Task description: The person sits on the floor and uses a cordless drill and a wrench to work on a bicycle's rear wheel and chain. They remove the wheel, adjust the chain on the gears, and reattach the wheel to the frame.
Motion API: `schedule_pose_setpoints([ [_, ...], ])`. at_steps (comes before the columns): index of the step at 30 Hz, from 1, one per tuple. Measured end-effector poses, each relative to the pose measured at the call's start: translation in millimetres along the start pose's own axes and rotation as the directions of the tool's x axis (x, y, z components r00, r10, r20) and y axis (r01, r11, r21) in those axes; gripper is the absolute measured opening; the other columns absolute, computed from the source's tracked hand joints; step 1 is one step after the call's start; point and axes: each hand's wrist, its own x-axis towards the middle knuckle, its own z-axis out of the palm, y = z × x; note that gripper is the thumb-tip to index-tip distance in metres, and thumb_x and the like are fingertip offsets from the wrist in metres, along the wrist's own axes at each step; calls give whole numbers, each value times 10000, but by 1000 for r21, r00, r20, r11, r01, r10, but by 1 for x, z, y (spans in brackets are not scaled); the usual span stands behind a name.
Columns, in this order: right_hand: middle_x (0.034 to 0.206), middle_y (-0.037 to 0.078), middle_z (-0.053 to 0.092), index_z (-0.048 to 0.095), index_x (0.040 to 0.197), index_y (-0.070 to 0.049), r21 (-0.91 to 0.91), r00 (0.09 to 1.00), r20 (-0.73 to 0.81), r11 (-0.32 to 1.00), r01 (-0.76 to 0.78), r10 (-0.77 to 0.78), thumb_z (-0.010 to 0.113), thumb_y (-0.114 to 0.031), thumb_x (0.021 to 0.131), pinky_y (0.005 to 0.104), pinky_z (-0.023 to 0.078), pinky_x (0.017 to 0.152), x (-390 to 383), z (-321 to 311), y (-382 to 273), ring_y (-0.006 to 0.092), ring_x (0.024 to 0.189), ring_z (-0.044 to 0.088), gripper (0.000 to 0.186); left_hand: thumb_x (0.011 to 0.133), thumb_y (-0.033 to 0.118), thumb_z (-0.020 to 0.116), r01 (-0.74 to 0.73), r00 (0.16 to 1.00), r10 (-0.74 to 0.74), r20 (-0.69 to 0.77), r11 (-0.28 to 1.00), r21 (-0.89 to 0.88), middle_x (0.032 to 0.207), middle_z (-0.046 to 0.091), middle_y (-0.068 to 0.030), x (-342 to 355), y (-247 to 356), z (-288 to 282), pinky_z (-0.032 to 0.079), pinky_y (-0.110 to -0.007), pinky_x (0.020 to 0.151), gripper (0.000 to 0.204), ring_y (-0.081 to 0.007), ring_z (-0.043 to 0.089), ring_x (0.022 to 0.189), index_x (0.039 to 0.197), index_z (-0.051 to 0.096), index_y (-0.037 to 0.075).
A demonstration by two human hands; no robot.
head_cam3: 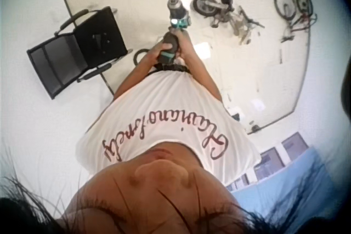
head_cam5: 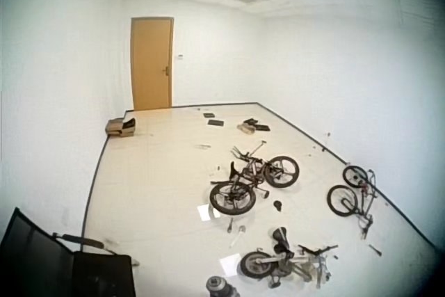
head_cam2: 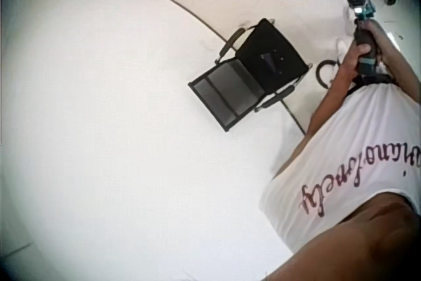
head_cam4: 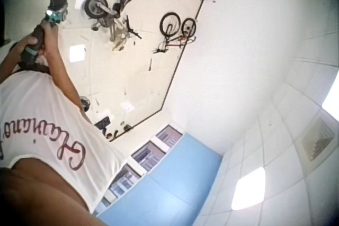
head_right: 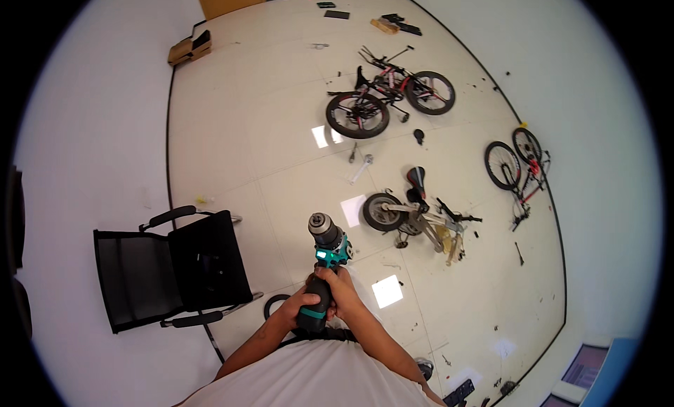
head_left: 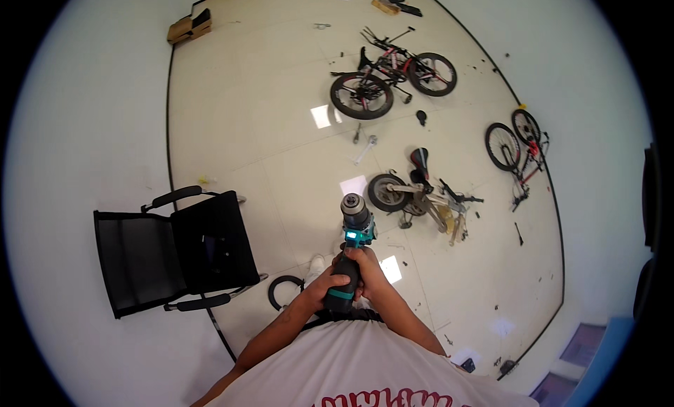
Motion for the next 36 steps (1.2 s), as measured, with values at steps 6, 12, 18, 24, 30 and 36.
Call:
schedule_pose_setpoints([
  [6,879,142,655,526,1071,9,33,992,101,997,75,-78,636,-288,835,267,491,452,82,-1,-60,186,638,635,394,783,249,695,-129,989,133,-67,990,48,957,625,-165,56,70,-2,562,-369,750,640,-266,666,816,1293,370,39],
  [12,837,100,654,605,973,24,-90,973,228,994,61,-40,728,-302,819,306,524,628,135,1,-199,170,717,632,380,754,322,684,-252,952,263,-158,964,86,952,625,-174,134,148,8,543,-382,749,625,-267,655,798,1243,442,15],
  [18,844,115,633,575,1029,53,-220,955,282,964,153,-87,736,-334,808,291,503,573,188,-18,-267,168,691,618,474,720,362,693,-257,937,260,-234,965,48,897,629,-171,195,196,14,529,-368,752,629,-268,642,820,1181,500,-20],
  [24,830,118,619,569,1022,56,-205,962,245,963,175,-123,745,-361,802,292,494,514,245,-38,-315,165,646,606,503,718,371,704,-222,963,224,-150,975,32,871,628,-166,259,242,-1,524,-359,742,623,-266,638,811,1170,519,-16],
  [30,821,113,624,581,1011,48,-72,976,176,988,140,-125,736,-350,809,298,498,528,295,-33,-365,167,654,610,472,716,362,705,-138,980,137,-144,990,2,867,630,-169,303,309,-17,522,-363,730,628,-275,639,788,1171,519,-28],
  [36,826,107,627,583,1022,39,-101,979,142,982,161,-146,725,-331,819,296,507,552,352,15,-425,166,673,614,445,719,345,700,-119,990,116,-76,993,-24,878,632,-181,328,401,-62,534,-387,718,626,-284,646,789,1172,512,-44],
])
